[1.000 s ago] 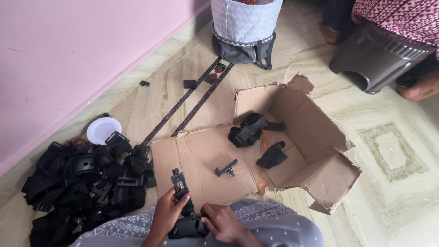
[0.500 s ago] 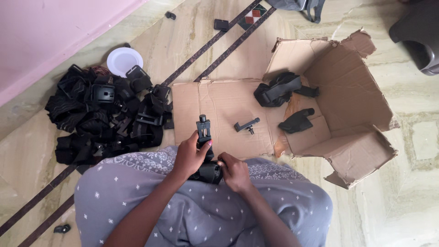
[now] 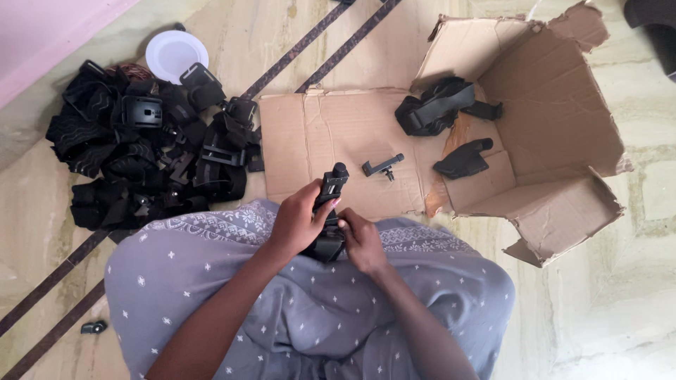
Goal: The person assembles black plastic camera mounts by hand, attaching straps and tightening screws. They handle multiple mount units one at a time, placing completed units into a cardboard box.
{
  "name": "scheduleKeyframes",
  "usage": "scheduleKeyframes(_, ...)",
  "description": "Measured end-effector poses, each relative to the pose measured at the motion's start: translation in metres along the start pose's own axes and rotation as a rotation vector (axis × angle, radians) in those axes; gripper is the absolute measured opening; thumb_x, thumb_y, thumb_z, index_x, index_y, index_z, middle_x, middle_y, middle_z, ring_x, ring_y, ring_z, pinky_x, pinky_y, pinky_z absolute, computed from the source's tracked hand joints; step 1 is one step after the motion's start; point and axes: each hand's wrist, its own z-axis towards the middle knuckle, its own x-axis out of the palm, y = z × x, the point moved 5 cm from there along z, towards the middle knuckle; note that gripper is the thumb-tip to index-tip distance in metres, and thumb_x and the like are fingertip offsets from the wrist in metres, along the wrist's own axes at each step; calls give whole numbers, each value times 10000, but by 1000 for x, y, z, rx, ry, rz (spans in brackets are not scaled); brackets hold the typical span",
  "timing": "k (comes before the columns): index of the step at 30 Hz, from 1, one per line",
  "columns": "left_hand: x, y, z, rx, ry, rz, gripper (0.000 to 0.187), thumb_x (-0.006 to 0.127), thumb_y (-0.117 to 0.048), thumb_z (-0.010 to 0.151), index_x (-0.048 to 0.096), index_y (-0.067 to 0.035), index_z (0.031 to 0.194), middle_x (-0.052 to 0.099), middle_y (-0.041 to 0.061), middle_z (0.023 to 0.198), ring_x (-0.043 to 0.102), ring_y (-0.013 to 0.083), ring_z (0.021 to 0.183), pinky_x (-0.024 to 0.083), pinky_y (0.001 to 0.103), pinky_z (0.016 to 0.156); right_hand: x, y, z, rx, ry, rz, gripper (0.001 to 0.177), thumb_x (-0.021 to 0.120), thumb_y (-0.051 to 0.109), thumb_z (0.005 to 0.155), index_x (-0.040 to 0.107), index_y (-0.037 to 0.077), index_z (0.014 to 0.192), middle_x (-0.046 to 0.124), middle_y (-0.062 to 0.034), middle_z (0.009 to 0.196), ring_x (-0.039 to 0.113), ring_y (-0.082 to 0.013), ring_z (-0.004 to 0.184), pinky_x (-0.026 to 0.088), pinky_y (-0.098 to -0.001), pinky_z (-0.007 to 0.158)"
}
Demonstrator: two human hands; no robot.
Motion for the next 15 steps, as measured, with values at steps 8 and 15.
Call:
scheduleKeyframes(8,-4,28,7,-312,40,-470,239,721,-133,969,626,3,1140,782,73,949,750,108,877,603,279,735,-37,44,4,-343,20,-112,366,609,367,1018,578,23,1139,665,-171,990,667,-418,887,521,-457,728)
scheduleKeyframes(15,7,34,2,-305,20,-565,217,719,-129,992,635,1,1144,748,52,954,709,77,879,594,273,748,-47,46,6,-482,17,-344,366,610,406,995,600,44,1044,635,-138,918,652,-383,815,507,-469,685)
